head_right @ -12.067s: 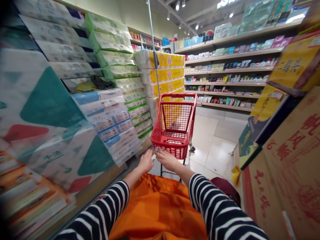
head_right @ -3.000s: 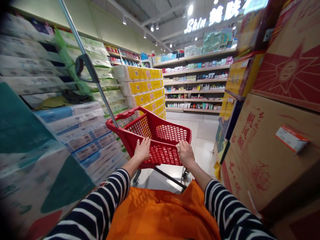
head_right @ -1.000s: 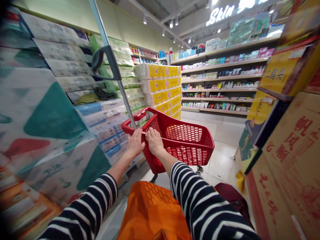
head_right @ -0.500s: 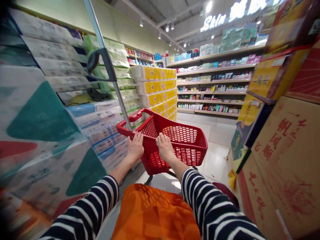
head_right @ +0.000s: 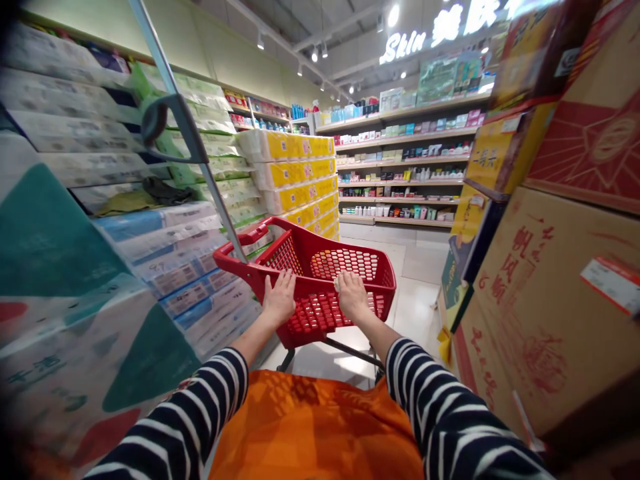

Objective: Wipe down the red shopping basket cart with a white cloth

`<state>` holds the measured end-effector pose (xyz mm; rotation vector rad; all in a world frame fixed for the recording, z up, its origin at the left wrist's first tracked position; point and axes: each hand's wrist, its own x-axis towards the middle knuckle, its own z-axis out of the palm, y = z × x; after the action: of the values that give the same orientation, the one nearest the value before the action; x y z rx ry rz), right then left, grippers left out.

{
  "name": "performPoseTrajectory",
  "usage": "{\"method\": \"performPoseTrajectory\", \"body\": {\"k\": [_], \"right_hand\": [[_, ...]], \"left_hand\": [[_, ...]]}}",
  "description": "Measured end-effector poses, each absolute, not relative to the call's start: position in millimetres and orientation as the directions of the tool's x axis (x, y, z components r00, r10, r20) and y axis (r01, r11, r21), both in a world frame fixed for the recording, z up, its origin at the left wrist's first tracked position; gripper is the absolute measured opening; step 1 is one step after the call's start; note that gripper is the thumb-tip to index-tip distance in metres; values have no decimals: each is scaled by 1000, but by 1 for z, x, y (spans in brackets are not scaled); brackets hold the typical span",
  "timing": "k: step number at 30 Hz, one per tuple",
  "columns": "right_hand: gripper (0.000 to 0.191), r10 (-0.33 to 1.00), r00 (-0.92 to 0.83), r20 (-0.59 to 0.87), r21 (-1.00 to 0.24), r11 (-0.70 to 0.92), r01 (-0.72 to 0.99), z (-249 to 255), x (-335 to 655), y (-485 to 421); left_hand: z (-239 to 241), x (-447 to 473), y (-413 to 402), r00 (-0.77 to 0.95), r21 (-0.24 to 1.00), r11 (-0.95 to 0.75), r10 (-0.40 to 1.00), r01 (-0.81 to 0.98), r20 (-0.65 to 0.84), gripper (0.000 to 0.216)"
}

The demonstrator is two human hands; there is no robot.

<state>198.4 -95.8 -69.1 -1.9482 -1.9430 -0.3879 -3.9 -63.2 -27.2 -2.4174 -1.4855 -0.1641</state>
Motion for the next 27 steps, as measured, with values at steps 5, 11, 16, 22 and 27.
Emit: {"method": "performPoseTrajectory", "body": {"k": [5, 11, 16, 22, 27], "right_hand": [[48, 900, -45, 434, -61, 79, 995, -64, 175, -84], [48, 904, 98, 417, -58, -81, 995, -74, 237, -104], [50, 842, 345, 415, -115, -327, 938, -88, 291, -123], [49, 878, 160, 452, -110, -123, 986, -83, 251, -102], [47, 886, 97, 453, -93, -61, 994, -78, 247, -103]], "left_hand": [[-35, 20, -69, 521, -203, -485, 830, 851, 198, 65], [-34, 21, -68, 510, -204, -474, 839, 857, 191, 68], [-36, 32, -70, 490, -187, -457, 844, 870, 219, 66], [-39, 54, -76, 580, -193, -554, 804, 810, 129, 66], [-40, 54, -76, 581, -207, -552, 805, 808, 120, 65]]}}
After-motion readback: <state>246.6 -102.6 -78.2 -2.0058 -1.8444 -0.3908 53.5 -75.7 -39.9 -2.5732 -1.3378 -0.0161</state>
